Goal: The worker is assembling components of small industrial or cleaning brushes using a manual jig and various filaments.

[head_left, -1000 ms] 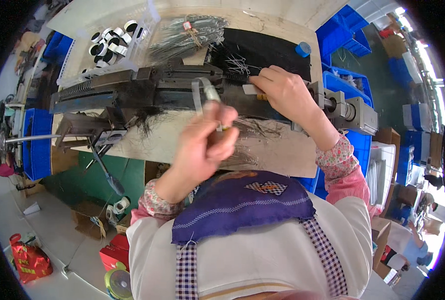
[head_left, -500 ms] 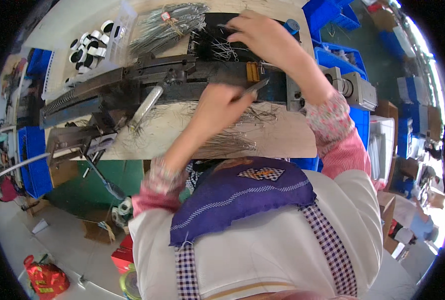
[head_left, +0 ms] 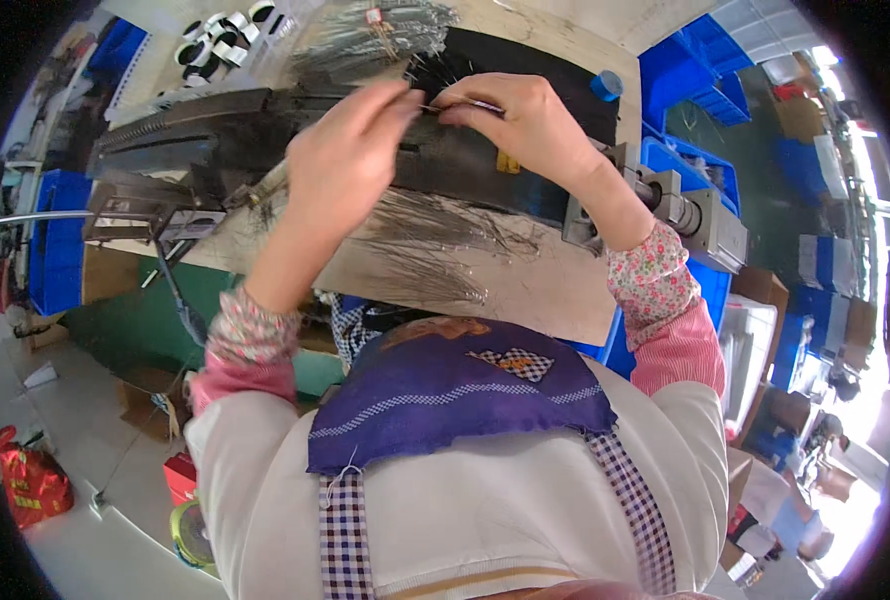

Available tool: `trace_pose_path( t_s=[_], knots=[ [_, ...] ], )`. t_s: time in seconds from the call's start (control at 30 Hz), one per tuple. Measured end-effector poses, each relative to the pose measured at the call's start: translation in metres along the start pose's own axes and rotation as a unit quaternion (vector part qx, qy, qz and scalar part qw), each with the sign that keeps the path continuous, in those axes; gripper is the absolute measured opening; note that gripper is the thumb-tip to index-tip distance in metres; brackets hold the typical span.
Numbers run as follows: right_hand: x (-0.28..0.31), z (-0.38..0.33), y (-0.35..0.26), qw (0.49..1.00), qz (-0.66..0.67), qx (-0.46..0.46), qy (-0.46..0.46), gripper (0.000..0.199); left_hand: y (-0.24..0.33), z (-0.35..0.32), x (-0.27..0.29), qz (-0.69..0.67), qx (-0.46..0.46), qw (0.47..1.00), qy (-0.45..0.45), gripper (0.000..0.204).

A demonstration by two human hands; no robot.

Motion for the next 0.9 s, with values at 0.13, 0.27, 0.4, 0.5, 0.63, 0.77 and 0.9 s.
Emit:
trace_pose_path(
  t_s=[0.13, 0.27, 0.4, 0.5, 0.63, 0.77, 0.9],
  knots=[
    [-0.028, 0.007, 0.012, 0.999, -0.035, -0.026, -0.002, 0.019, 0.036, -0.063, 0.008, -0.469, 0.512, 0.720, 0.011, 0.042],
    [-0.036, 0.004, 0.021, 0.996, -0.065, -0.050, -0.024, 0.021, 0.022, -0.067, -0.005, -0.597, 0.571, 0.550, -0.120, 0.045],
    [-0.037, 0.004, 0.018, 0.998, -0.054, -0.034, -0.022, 0.020, 0.035, -0.044, -0.001, -0.587, 0.565, 0.550, -0.183, 0.034],
    [-0.039, 0.011, 0.012, 0.998, -0.061, -0.024, -0.017, 0.019, 0.026, -0.084, -0.048, -0.514, 0.519, 0.676, -0.094, 0.026],
    [-0.032, 0.007, -0.005, 0.970, -0.237, 0.044, 0.034, 0.017, 0.014, -0.077, -0.028, -0.416, 0.446, 0.773, -0.175, 0.027],
    [-0.037, -0.082, -0.045, 0.983, -0.134, -0.110, -0.062, 0.032, -0.037, -0.158, 0.059, -0.005, 0.417, 0.904, 0.095, 0.063],
    [-0.045, -0.100, -0.024, 0.908, -0.236, -0.346, -0.019, 0.037, -0.091, -0.262, 0.152, 0.116, 0.599, 0.746, 0.269, 0.053]
  ],
)
Point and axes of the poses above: each hand's wrist, its own z-axis towards the middle knuckle, its own x-axis out of the back of the hand, y = z × x, the point moved 2 cm from there along z, towards the middle knuckle, and after that the axes turned 5 degrees about x, right-handed, at the moved point
